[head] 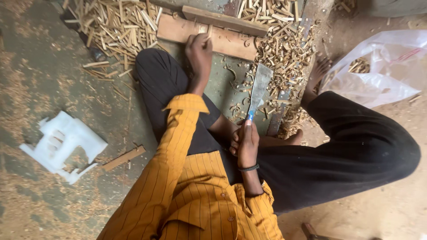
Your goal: The person sits on the floor and uses a hand chisel to shave thin layers off a small wooden block. They repeatedly draw the chisel across the wood surface, producing wood shavings that accumulate on the floor.
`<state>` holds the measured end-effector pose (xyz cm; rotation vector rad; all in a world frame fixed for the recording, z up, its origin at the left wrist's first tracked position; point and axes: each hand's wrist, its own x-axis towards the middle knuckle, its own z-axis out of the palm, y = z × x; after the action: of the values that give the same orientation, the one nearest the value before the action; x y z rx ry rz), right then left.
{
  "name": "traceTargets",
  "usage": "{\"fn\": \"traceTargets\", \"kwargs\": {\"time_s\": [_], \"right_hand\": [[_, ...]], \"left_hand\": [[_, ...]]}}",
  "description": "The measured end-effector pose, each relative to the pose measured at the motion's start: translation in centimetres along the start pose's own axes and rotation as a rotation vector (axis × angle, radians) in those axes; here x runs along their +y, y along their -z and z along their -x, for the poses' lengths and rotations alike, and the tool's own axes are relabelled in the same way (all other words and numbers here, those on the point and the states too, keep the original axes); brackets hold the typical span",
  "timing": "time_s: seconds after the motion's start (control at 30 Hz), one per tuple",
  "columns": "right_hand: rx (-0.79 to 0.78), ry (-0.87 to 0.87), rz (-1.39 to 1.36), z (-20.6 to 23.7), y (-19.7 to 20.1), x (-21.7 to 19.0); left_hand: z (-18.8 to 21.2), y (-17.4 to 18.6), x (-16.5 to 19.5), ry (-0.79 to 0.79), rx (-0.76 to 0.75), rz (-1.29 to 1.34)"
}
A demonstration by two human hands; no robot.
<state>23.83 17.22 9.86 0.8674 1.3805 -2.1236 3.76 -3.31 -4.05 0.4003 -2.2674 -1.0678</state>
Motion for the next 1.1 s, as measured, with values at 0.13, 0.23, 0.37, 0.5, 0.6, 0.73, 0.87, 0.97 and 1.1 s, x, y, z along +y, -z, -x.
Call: {"fn": "traceTargets", "kwargs": {"time_s": [0.13, 0.23, 0.37, 0.5, 0.6, 0.73, 0.87, 0.97, 1.1], "right_hand": [[0.026, 0.003, 0.022, 0.1, 0.2, 0.2], [0.013, 0.032, 0.009, 0.1, 0.5, 0.3], [0.005, 0.037, -0.001, 0.2, 0.8, 0.3], [-0.005, 0.063, 0.011, 0.2, 0.8, 0.4], [-0.017, 0.061, 0.003, 0.3, 0.7, 0.4], [-0.004, 0.06, 0.014, 0.5, 0.6, 0.3], [0.006, 0.097, 0.032, 0.5, 0.6, 0.2], [0.017, 0.081, 0.048, 0.3, 0.2, 0.2], [0.008, 0.07, 0.114, 0.4, -0.5, 0.3]], "left_hand": [[1.5, -2.9, 2.1, -0.13, -0.028, -0.004], [3.4, -3.1, 3.8, -0.252, -0.176, 0.057], [3.4, -1.5, 3.7, -0.112, -0.164, 0.081], [2.1, -2.0, 2.7, 0.082, -0.055, 0.131], [3.2, -4.9, 3.9, -0.077, -0.105, -0.019], [5.5, -7.0, 5.8, -0.164, -0.448, 0.212], [5.6, -4.4, 3.6, -0.175, -0.168, 0.128], [4.0, -2.5, 1.5, -0.02, -0.108, 0.143], [1.4, -1.9, 1.0, -0.066, -0.194, 0.194]]}}
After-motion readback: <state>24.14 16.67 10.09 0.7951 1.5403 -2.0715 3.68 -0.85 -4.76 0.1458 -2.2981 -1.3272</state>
